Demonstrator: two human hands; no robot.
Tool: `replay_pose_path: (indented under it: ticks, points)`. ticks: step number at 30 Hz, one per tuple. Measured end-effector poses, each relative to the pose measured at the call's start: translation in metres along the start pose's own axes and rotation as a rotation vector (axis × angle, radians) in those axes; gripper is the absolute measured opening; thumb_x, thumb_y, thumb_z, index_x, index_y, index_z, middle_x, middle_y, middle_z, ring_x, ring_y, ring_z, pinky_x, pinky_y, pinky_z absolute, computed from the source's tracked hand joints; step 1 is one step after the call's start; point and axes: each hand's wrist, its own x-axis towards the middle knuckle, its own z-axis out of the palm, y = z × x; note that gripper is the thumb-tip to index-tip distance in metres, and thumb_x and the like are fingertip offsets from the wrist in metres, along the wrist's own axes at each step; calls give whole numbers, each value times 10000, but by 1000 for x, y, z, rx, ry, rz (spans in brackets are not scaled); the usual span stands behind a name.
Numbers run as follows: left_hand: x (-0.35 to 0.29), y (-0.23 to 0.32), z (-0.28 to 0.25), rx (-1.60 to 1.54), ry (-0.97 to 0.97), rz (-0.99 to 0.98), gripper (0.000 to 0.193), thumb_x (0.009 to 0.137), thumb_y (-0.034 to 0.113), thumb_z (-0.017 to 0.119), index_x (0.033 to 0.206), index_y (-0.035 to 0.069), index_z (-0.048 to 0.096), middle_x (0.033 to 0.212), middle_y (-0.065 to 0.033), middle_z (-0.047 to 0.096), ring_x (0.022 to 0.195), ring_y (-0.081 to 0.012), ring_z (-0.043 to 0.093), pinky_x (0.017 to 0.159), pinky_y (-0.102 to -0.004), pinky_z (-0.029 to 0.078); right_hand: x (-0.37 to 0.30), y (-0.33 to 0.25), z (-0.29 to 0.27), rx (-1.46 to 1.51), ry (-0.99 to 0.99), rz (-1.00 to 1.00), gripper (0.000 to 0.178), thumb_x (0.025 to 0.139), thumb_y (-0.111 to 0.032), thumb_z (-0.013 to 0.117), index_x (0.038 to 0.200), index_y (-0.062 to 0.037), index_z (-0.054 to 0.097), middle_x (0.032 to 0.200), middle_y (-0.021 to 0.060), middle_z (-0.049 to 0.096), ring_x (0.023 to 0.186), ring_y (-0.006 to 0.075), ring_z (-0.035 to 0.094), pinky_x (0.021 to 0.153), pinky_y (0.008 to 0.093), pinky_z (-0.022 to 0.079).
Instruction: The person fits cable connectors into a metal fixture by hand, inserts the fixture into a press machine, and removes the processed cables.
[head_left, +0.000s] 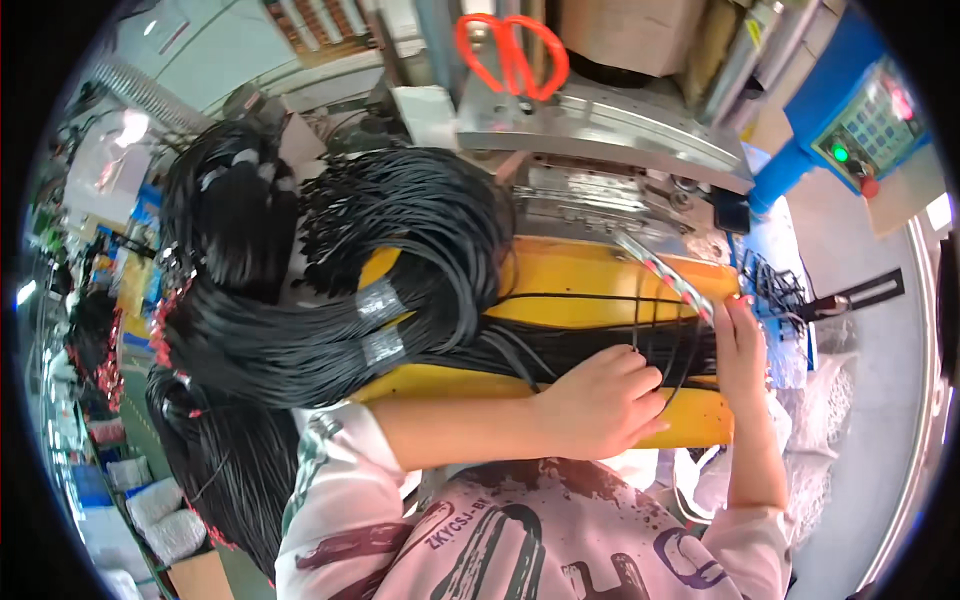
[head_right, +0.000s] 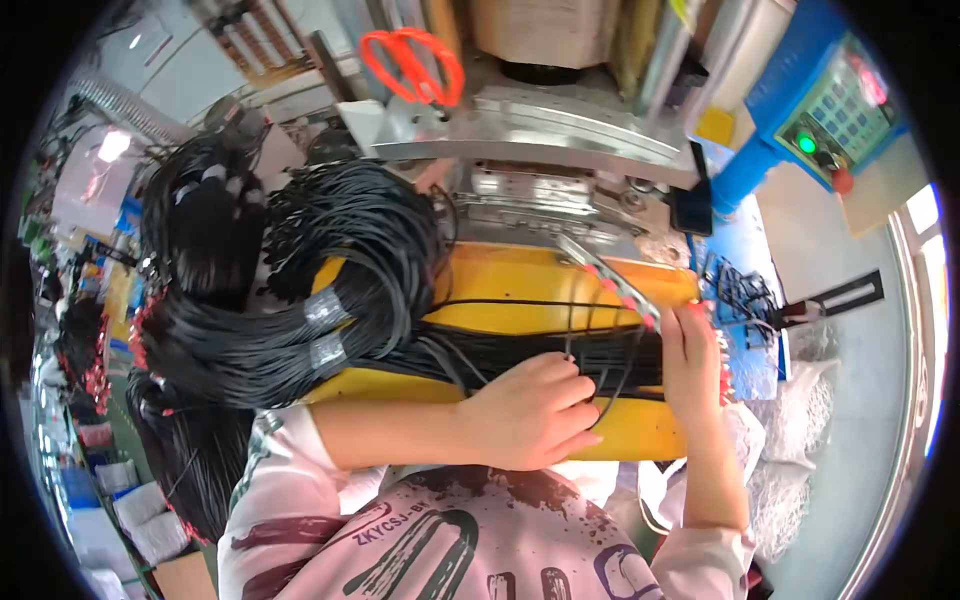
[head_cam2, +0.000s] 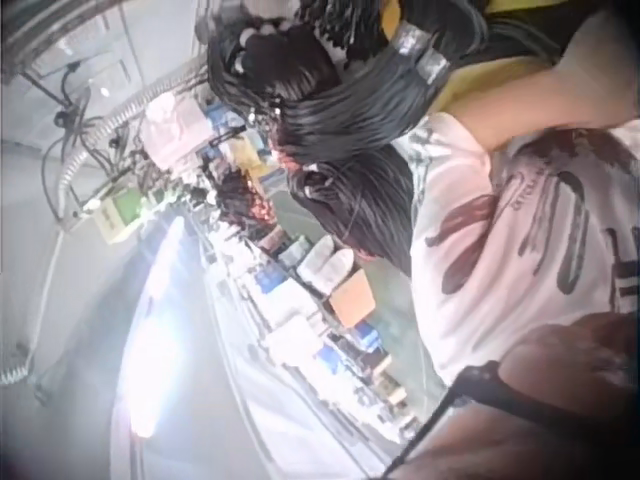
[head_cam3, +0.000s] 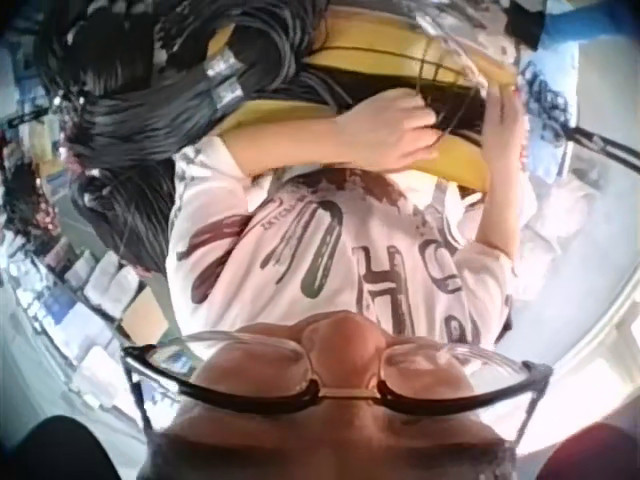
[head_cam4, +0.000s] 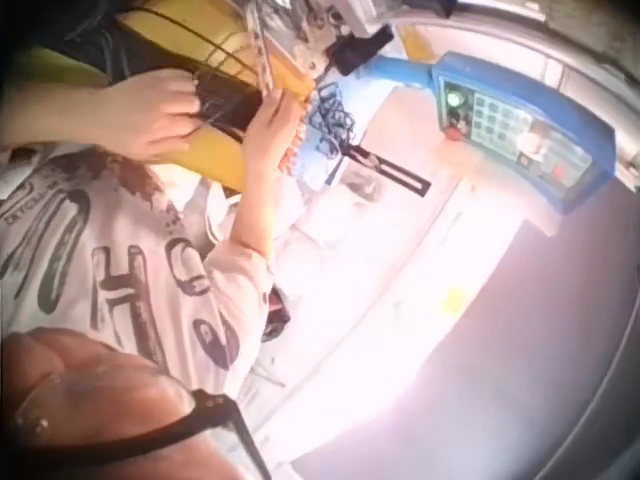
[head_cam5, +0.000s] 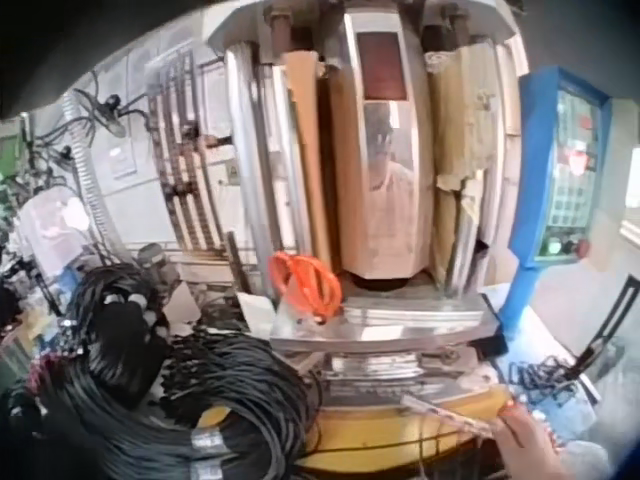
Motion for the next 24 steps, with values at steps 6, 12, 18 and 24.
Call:
replay_pose_path:
  ticks: [6,12,18,24]
  points:
    - [80,-50,-13,169,240,-194,265,890,196,596,691,22,576,717,-158,530,703,-348,558,682,-452,468,180,-3,57,217,-22,-298,343,965,-287,564,1162,-16,632,1089,188,663,1041,336,616,929,380,462]
    - [89,-126,-10,393,270,-372,318,870,222,574,658,3,665,756,-182,639,723,-339,656,689,-445,541,285,39,108,-412,50,-381,432,860,-344,639,1214,-97,645,1223,136,644,1156,290,576,1012,388,446]
    - [77,-123,-24,400,146,-508,291,876,248,587,714,11,633,740,-154,604,703,-364,631,649,-459,535,260,-19,84,-511,-220,-150,383,882,-299,624,1203,-90,639,1217,131,635,1113,274,579,963,383,463]
    - [76,-140,-18,513,243,-578,465,928,395,515,1109,-12,647,1151,-206,617,1047,-396,607,886,-538,476,237,-32,86,-95,-88,-209,409,915,-309,635,1258,-86,624,1254,110,629,1131,238,575,965,364,462]
